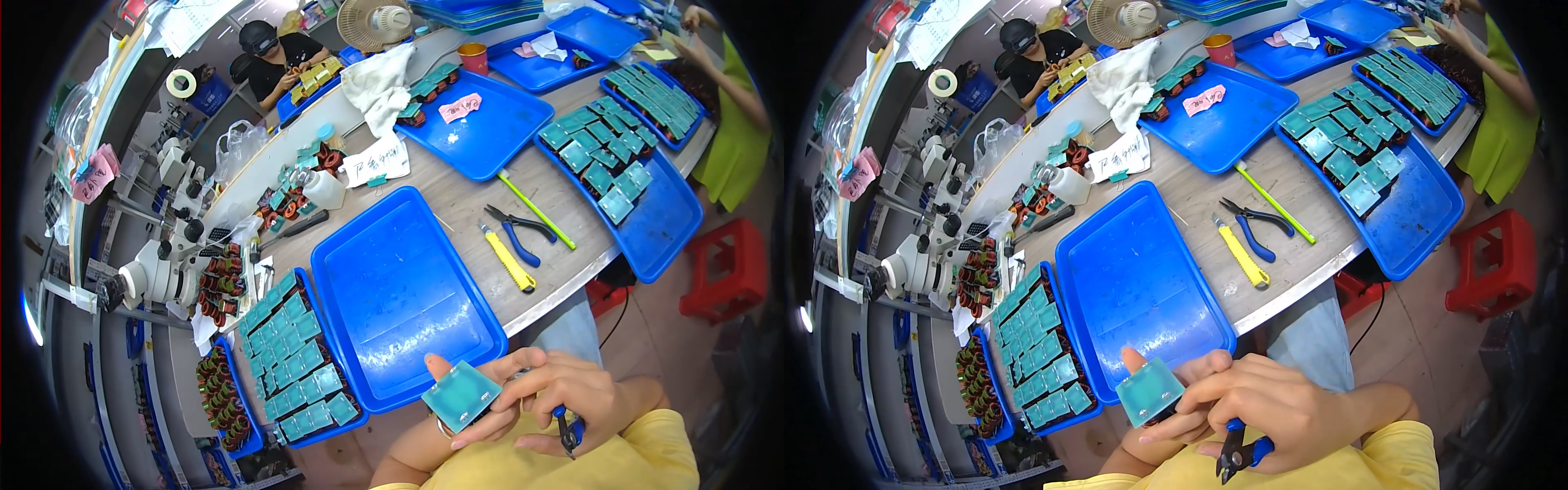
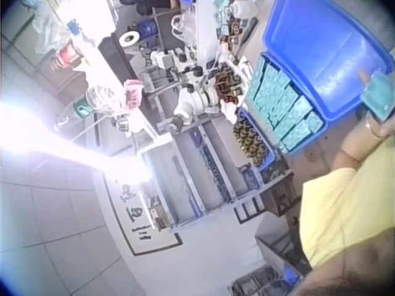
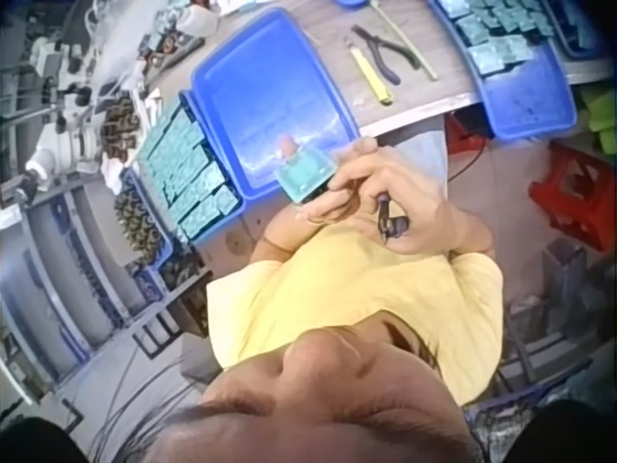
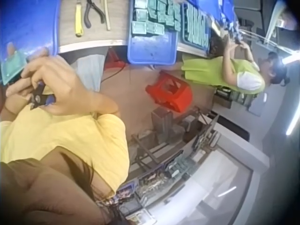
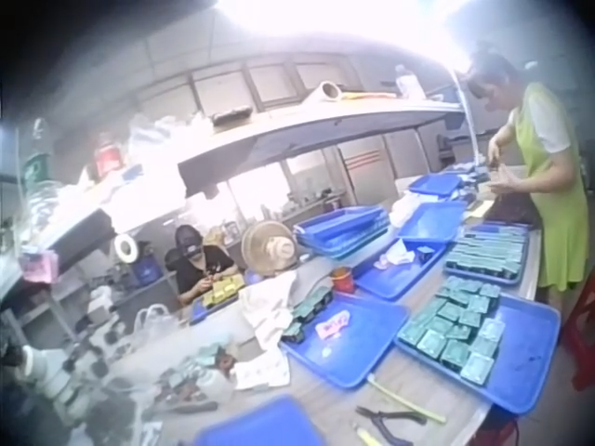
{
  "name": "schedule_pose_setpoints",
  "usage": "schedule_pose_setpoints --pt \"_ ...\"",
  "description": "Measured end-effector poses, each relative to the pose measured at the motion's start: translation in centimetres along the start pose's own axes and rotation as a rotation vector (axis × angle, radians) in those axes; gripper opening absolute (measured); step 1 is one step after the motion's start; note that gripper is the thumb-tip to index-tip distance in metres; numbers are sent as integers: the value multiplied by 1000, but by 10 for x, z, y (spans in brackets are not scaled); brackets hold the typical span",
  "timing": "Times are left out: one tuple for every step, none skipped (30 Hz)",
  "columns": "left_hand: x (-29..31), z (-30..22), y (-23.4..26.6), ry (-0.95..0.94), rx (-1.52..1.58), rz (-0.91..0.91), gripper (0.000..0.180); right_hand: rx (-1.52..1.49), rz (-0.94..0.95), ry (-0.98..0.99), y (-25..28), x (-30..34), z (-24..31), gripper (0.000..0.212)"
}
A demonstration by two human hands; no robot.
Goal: Trimming the leads of electronic components using pliers on an assembly line.
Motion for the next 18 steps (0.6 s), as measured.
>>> schedule_pose_setpoints --pt "1 0 -4 1 0 0 113 22 2 -4 1 2 1 31" --pt "1 -1 -1 -15 -71 -91 117 45 4 -7 1 3 2 33" --pt "2 -5 3 -29 -142 -180 120 49 3 -8 2 3 4 33" --pt "2 -10 4 -24 -141 -177 120 81 -51 -83 9 2 1 37" --pt "3 -22 8 -40 -469 -166 124 113 -106 -159 15 3 -2 41" --pt "2 -31 10 -47 -789 -145 127 128 -116 -165 18 3 -2 41" --pt "2 -38 12 -92 -903 -174 128 203 -107 -253 20 4 -10 46" --pt "1 -37 11 -78 -894 -163 128 278 -98 -342 21 6 -18 50" --pt "3 -48 15 -148 -1173 -370 127 267 -85 -398 20 8 -23 51" --pt "9 -61 15 -221 -1450 -581 126 282 -96 -405 19 10 -26 51" --pt "8 -61 13 -171 -1672 -620 120 364 -122 -369 19 11 -27 51" --pt "2 -56 13 -161 -1667 -600 120 445 -146 -332 20 12 -27 52" --pt "-3 -54 7 -235 -1655 -602 116 468 -164 -366 23 14 -33 48" --pt "-7 -54 4 -306 -1640 -602 113 488 -177 -371 25 16 -36 48" --pt "-5 -53 11 -169 -1775 -571 107 405 -200 -423 31 22 -42 45" --pt "-6 -52 10 -160 -1768 -533 107 319 -219 -473 36 27 -47 42" --pt "-6 -53 8 -158 -1830 -575 106 270 -256 -497 46 31 -48 38" --pt "-6 -56 8 -161 -1889 -620 105 301 -272 -501 59 37 -48 38"
Point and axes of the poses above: each hand's wrist, its own x-axis away from the middle knuckle, its own y-axis out of the back of the hand, z = x × y, the point moved 8 cm from there along -x, towards the middle knuckle, and after that the axes turned 5 degrees about -x, right-handed, at the moved point
